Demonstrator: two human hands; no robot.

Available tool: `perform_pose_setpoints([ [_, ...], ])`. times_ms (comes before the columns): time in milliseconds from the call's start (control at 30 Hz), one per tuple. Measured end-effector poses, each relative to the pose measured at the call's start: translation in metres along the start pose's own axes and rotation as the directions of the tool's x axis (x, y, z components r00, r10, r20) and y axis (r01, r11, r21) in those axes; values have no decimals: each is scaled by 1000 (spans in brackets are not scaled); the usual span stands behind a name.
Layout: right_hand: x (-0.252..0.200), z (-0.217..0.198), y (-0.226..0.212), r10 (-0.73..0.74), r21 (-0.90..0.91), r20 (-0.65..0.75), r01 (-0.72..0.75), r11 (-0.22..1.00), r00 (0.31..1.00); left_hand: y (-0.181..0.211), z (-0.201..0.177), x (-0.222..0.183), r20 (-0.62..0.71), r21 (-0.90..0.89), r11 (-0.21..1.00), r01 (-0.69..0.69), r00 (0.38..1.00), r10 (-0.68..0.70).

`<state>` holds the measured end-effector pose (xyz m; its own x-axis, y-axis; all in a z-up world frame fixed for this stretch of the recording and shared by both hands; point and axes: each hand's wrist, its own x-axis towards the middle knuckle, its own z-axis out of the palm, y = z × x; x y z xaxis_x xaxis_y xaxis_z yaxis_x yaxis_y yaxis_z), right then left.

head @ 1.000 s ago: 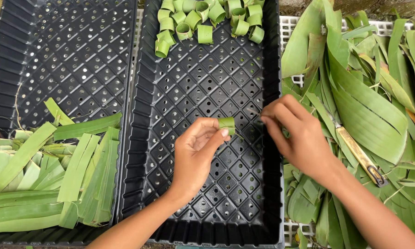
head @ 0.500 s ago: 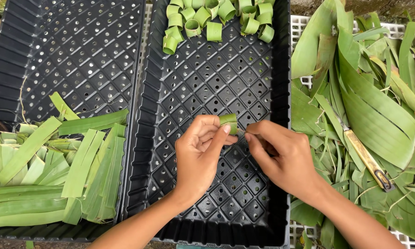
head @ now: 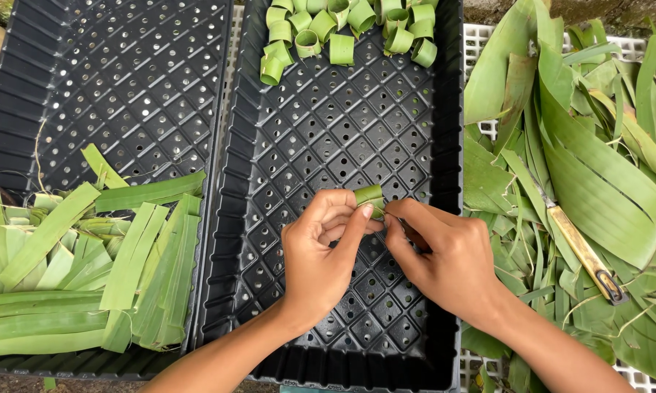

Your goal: Rolling green leaves into small cylinders and placing them into a seedling tray

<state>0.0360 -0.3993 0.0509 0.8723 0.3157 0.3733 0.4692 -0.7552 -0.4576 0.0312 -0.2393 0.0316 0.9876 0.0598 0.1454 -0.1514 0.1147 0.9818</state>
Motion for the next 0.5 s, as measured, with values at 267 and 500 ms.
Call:
perform_pose_setpoints([
  [267, -7, 6, 1, -13, -128, -24, 10, 992, 1000, -7, 1, -5, 52, 160, 969, -190, 982, 184],
  [500, -8, 12, 3, -28, -177, 1, 28, 984, 1000, -9, 3, -8, 95, 204, 948, -243, 969, 228],
])
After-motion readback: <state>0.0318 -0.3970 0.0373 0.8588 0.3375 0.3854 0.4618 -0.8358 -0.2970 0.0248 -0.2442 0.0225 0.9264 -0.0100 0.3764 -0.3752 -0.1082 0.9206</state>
